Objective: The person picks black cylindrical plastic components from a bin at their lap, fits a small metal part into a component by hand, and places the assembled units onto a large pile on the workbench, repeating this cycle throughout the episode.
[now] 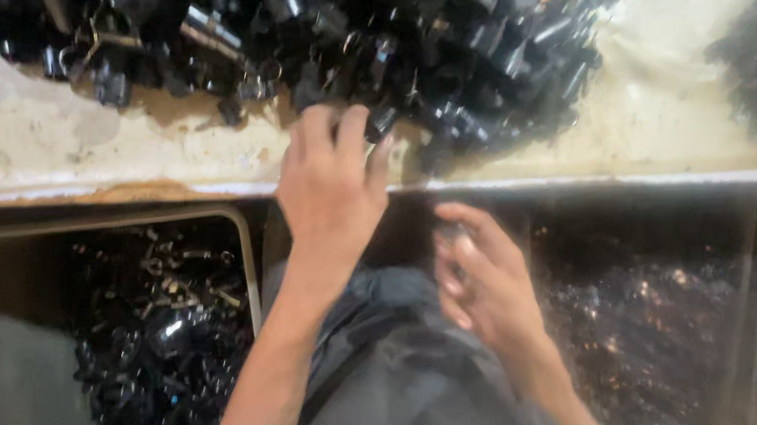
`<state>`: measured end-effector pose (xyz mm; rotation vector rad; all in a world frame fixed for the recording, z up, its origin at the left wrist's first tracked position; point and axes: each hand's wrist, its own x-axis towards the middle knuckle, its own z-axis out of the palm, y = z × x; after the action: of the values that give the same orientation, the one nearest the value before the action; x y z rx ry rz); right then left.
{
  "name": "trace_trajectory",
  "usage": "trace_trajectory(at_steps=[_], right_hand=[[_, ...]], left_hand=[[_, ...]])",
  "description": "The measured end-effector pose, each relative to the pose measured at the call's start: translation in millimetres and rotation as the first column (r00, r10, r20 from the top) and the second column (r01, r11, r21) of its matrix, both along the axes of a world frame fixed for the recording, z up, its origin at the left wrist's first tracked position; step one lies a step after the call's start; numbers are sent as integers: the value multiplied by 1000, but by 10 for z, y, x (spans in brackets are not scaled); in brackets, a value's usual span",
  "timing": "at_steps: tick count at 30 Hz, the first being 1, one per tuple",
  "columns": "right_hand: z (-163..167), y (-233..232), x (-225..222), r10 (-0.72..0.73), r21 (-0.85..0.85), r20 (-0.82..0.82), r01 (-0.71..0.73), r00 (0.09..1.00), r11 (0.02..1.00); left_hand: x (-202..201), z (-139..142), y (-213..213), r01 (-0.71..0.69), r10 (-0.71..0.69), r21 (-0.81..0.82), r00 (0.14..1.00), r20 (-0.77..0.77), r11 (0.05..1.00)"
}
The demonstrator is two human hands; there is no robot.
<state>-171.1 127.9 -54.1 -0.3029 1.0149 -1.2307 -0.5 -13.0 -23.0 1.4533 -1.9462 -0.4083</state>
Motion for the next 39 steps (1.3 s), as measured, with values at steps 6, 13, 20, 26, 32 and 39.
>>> trace_trajectory(at_steps=[6,13,20,26,32,39], right_hand=[[125,33,-62,-69,-80,185,85,980,993],[241,-26,55,-70,44,-148,77,986,996],[482,-173,145,-169,-317,-907,-360,386,877],[231,-84,228,-96,-204,-907,-227,410,952],[-187,-123,29,-134,206,24,126,991,970],[-360,-29,-67,3,181,128,-27,992,983]], left_hand=[[97,39,203,435,-14,116,285,-958,893],[137,8,624,495,-136,388,735,-664,778],[205,-93,709,580,-444,115,722,-531,806],[180,-218,870,538,-204,343,717,-667,770],[698,-484,1015,162,319,703,806,-499,692],[810,-382,673,-82,-27,328,949,315,941]])
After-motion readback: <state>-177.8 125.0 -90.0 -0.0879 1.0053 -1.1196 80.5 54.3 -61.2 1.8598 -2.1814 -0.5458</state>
